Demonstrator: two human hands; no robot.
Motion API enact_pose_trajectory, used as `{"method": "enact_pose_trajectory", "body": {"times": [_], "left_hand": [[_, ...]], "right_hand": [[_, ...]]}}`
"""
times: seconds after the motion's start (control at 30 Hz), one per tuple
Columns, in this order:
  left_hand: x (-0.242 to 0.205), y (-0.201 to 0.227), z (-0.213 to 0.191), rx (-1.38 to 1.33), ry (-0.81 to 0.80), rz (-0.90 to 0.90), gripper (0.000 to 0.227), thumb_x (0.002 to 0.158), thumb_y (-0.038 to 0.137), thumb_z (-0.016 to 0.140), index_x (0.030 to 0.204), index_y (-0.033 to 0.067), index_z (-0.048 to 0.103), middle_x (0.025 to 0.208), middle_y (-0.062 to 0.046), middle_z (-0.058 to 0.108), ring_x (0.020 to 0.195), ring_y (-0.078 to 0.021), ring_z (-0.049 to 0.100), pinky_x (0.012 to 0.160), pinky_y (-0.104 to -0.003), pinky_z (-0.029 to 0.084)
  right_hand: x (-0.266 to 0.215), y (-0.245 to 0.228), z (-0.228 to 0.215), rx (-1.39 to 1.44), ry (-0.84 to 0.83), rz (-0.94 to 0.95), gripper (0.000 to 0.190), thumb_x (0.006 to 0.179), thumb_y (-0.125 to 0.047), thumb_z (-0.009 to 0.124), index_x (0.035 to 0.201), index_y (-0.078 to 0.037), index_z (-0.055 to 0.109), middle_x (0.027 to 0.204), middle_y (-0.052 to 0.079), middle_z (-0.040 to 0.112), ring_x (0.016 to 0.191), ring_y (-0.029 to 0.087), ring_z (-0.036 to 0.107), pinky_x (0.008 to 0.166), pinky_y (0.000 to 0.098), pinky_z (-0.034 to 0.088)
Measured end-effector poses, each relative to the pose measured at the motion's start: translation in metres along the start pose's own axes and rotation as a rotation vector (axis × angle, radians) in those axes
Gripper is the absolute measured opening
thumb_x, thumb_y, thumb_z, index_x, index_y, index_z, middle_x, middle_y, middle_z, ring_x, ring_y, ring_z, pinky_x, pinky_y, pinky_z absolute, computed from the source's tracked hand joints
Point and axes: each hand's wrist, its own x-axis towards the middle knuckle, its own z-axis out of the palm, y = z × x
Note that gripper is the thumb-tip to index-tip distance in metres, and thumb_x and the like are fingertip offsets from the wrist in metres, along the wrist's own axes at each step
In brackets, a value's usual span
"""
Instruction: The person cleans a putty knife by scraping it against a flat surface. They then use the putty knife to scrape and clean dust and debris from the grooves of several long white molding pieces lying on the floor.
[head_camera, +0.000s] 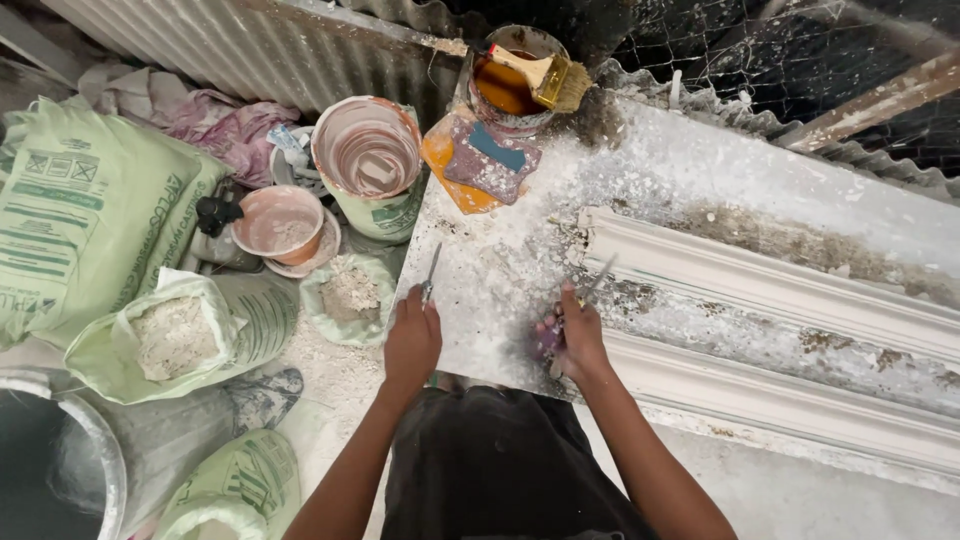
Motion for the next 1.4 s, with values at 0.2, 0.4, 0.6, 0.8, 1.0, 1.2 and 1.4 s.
{"method": "enact_pose_trajectory", "body": {"times": [0.2, 0.4, 0.6, 0.8, 1.0, 1.2, 1.4], "left_hand": [[0.057, 0.022, 0.001, -0.012, 0.053, 0.219, 0.045, 0.106, 0.035, 0.051, 0.141, 0.0079, 0.059, 0.112, -0.011, 0.063, 0.090, -0.0323, 0.073, 0.063, -0.042, 0.062], [0.172, 0.054, 0.037, 0.206, -0.059, 0.513, 0.047, 0.097, 0.041, 0.061, 0.142, 0.0267, 0.062, 0.120, -0.001, 0.070, 0.103, -0.0319, 0.066, 0.080, -0.054, 0.054], [0.244, 0.071, 0.087, 0.273, -0.145, 0.562, 0.042, 0.093, 0.023, 0.071, 0.135, 0.0284, 0.064, 0.128, 0.002, 0.067, 0.120, -0.0311, 0.057, 0.098, -0.055, 0.046], [0.257, 0.082, 0.102, 0.300, 0.049, 0.615, 0.041, 0.088, 0.024, 0.075, 0.128, 0.0252, 0.069, 0.121, -0.002, 0.065, 0.118, -0.0295, 0.058, 0.092, -0.044, 0.053], [0.158, 0.138, 0.060, 0.004, 0.211, 0.616, 0.033, 0.100, 0.015, 0.061, 0.128, 0.0001, 0.068, 0.128, -0.028, 0.061, 0.127, -0.0438, 0.056, 0.111, -0.053, 0.041], [-0.005, 0.156, 0.025, -0.589, -0.230, 0.294, 0.050, 0.103, 0.003, 0.042, 0.149, -0.0124, 0.031, 0.142, -0.036, 0.035, 0.138, -0.0604, 0.035, 0.114, -0.064, 0.033], [-0.009, 0.086, 0.008, 0.218, 0.023, 0.392, 0.054, 0.096, 0.015, 0.054, 0.149, 0.0100, 0.050, 0.157, -0.027, 0.039, 0.146, -0.0429, 0.038, 0.112, -0.053, 0.034]], "right_hand": [[0.023, 0.027, -0.031, -0.244, -0.171, 0.022, 0.024, 0.097, -0.022, 0.063, 0.100, -0.005, 0.046, 0.062, 0.011, 0.058, 0.052, 0.025, 0.066, 0.037, 0.0366, 0.053], [-0.026, 0.005, -0.019, -0.126, -0.226, -0.062, 0.041, 0.099, -0.013, 0.062, 0.129, 0.000, 0.037, 0.076, 0.013, 0.054, 0.049, 0.021, 0.061, 0.039, 0.0350, 0.058], [-0.019, 0.015, -0.049, -0.071, -0.211, -0.110, 0.041, 0.099, -0.014, 0.059, 0.133, -0.001, 0.041, 0.075, 0.015, 0.053, 0.046, 0.021, 0.058, 0.038, 0.0336, 0.054], [-0.011, 0.022, -0.076, -0.075, -0.252, -0.046, 0.042, 0.093, -0.010, 0.059, 0.130, 0.004, 0.045, 0.082, 0.019, 0.062, 0.050, 0.023, 0.063, 0.037, 0.0352, 0.055], [0.011, 0.026, -0.082, -0.071, -0.322, -0.111, 0.037, 0.089, -0.001, 0.058, 0.124, 0.002, 0.046, 0.083, 0.018, 0.060, 0.052, 0.024, 0.063, 0.038, 0.0365, 0.055], [-0.013, -0.007, -0.053, -0.627, -0.443, -0.320, 0.071, 0.089, -0.008, 0.056, 0.154, 0.003, 0.028, 0.145, 0.039, 0.045, 0.131, 0.049, 0.052, 0.103, 0.0611, 0.046], [0.007, 0.023, -0.001, -0.698, -0.679, -0.229, 0.022, 0.106, -0.019, 0.048, 0.124, -0.007, 0.052, 0.095, 0.014, 0.069, 0.074, 0.022, 0.062, 0.059, 0.0387, 0.054]]}}
